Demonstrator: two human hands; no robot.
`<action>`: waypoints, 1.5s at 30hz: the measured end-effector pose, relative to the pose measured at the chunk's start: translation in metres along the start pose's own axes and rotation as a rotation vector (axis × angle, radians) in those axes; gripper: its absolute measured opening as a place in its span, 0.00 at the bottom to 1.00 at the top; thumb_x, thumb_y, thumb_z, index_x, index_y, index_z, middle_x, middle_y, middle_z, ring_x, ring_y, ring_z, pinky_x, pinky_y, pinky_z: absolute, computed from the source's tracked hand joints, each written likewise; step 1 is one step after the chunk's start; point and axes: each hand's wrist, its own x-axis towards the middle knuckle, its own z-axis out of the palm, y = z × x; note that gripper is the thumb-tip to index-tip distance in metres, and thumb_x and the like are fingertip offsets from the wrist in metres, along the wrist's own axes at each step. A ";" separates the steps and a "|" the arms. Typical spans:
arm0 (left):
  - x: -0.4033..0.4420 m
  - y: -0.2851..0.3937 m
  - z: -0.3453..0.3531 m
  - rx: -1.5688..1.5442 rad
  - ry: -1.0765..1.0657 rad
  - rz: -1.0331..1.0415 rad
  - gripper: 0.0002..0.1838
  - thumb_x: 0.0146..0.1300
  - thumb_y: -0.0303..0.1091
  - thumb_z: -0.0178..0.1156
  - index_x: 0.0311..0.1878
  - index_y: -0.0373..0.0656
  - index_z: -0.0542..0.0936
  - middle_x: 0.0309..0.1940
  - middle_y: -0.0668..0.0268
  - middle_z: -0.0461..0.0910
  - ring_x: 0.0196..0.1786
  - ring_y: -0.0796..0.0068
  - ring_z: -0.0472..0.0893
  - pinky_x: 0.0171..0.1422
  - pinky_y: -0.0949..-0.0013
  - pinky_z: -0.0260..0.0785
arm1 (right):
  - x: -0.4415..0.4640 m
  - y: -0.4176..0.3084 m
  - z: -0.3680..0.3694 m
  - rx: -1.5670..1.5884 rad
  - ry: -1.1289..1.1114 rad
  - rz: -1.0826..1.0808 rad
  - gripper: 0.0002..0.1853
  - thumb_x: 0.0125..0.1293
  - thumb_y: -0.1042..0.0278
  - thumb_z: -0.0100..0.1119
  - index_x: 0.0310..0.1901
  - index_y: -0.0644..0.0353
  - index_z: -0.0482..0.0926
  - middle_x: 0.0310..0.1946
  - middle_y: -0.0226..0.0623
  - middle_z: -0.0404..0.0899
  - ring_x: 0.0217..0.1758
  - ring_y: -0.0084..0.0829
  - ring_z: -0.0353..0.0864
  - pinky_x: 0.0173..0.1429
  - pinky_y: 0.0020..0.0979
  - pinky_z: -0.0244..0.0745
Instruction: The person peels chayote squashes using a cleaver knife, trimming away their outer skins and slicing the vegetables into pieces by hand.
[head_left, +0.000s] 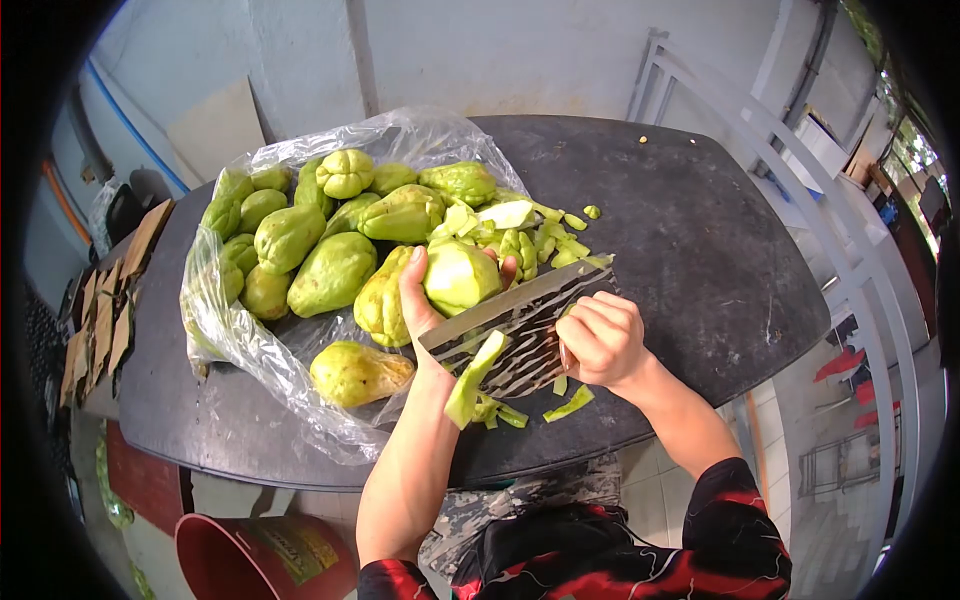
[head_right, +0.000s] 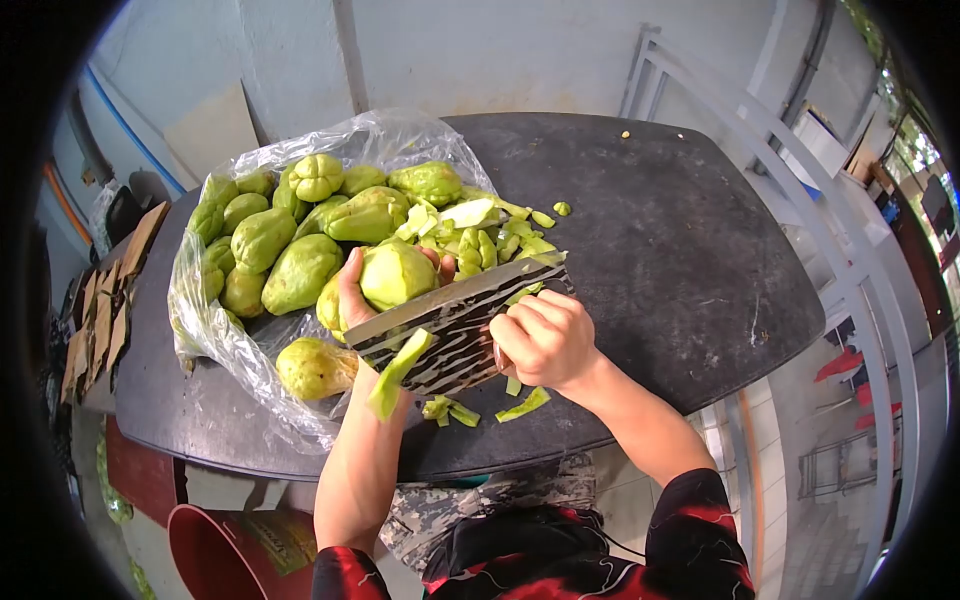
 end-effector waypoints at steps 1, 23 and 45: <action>-0.003 -0.002 0.003 0.007 0.001 -0.007 0.33 0.61 0.64 0.61 0.44 0.35 0.80 0.40 0.56 0.83 0.47 0.58 0.84 0.51 0.55 0.79 | 0.001 -0.001 0.000 -0.026 -0.007 -0.002 0.11 0.41 0.71 0.60 0.19 0.55 0.65 0.13 0.31 0.65 0.15 0.31 0.70 0.22 0.31 0.62; -0.003 0.006 0.011 0.235 0.052 0.241 0.35 0.66 0.64 0.48 0.44 0.33 0.79 0.36 0.55 0.83 0.41 0.62 0.82 0.52 0.61 0.77 | -0.007 0.006 0.000 -0.058 -0.046 0.148 0.12 0.40 0.76 0.63 0.21 0.54 0.67 0.14 0.30 0.71 0.18 0.32 0.75 0.24 0.32 0.66; -0.008 0.008 0.009 0.349 0.023 0.276 0.30 0.65 0.59 0.52 0.49 0.37 0.79 0.39 0.55 0.84 0.42 0.63 0.84 0.51 0.59 0.78 | -0.007 0.007 -0.004 0.135 -0.117 0.257 0.14 0.37 0.74 0.66 0.22 0.54 0.68 0.14 0.27 0.73 0.18 0.33 0.77 0.24 0.33 0.72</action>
